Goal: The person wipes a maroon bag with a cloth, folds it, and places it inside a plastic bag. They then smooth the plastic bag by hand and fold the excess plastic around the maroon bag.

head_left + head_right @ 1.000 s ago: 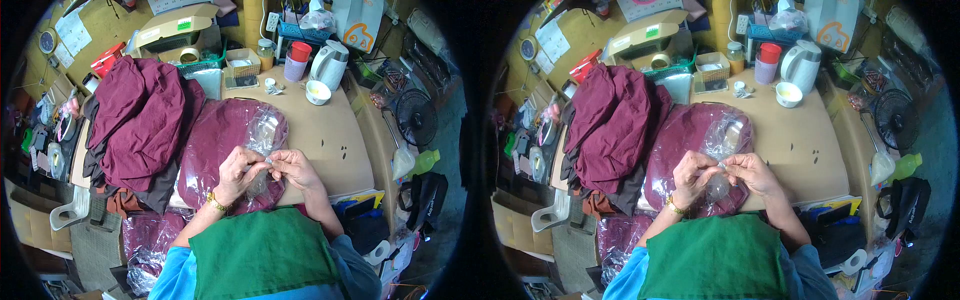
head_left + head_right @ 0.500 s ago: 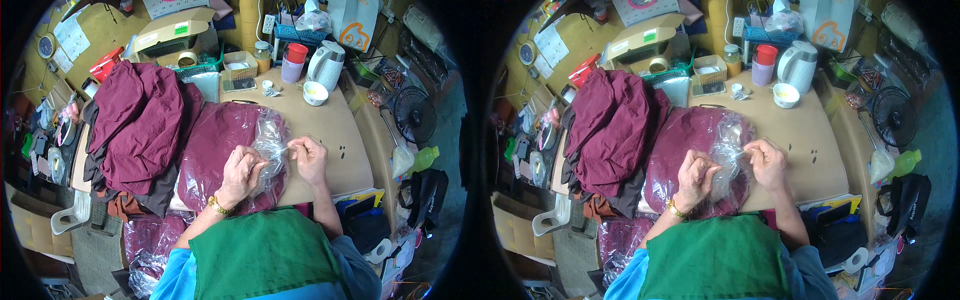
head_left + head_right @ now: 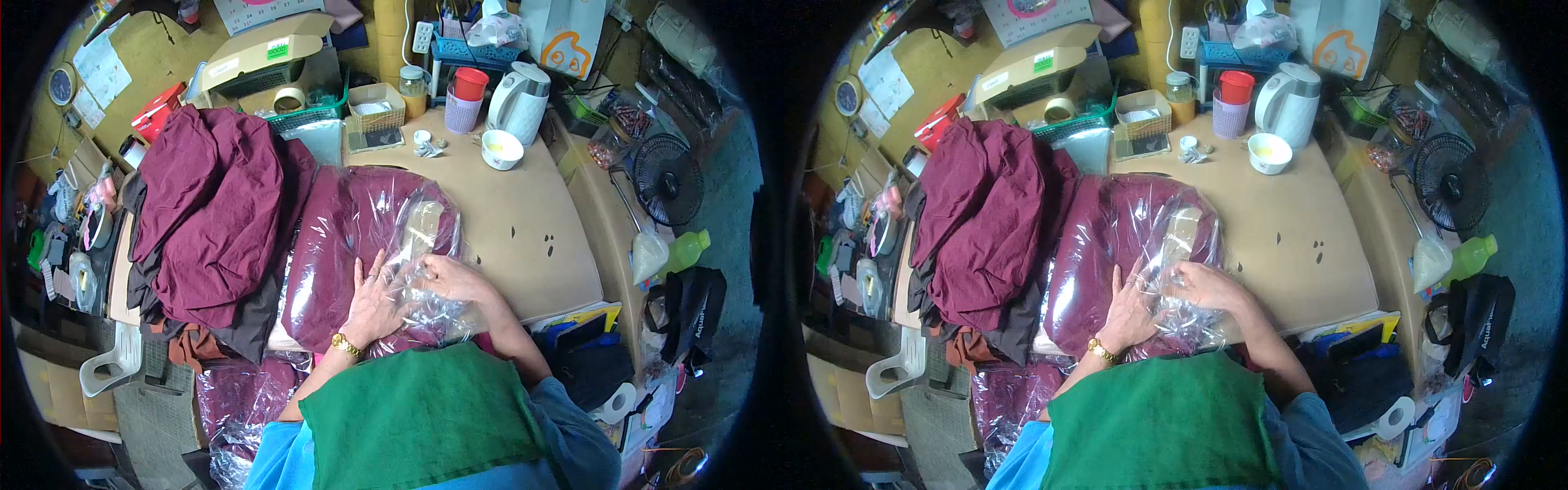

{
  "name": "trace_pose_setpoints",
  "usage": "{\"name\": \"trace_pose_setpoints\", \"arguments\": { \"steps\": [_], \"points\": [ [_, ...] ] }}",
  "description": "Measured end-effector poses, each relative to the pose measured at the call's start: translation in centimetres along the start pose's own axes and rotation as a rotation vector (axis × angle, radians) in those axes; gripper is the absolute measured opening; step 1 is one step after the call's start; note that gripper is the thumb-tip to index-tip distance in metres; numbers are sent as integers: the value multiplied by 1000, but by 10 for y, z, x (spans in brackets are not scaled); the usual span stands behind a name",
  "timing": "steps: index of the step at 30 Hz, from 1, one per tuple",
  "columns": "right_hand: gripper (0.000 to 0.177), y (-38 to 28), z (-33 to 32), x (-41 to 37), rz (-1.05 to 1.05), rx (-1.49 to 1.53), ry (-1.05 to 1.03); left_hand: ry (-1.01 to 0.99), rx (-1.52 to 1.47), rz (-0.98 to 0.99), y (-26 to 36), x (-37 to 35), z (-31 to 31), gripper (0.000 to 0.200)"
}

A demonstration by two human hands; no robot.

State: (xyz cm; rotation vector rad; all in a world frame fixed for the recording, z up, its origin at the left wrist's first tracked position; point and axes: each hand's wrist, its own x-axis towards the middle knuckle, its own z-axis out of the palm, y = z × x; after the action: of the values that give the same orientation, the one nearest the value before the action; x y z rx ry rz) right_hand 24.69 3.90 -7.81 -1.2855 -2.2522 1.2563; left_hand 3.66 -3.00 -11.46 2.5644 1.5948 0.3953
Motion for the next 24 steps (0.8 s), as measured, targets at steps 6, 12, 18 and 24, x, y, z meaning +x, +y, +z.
{"name": "trace_pose_setpoints", "arguments": {
  "steps": [6,12,18,24],
  "points": [
    [12,19,-73,-19,-12,762,782,43,-40,-52,4,-1,-6,74],
    [8,61,-120,-66,-336,685,1517,80,-32,-112,7,2,-4,74],
    [30,3,-24,-87,13,-130,664,75,-5,-125,9,3,-4,74],
    [28,41,-5,-59,260,-317,573,79,-3,-166,12,2,-5,71]
  ]
}}
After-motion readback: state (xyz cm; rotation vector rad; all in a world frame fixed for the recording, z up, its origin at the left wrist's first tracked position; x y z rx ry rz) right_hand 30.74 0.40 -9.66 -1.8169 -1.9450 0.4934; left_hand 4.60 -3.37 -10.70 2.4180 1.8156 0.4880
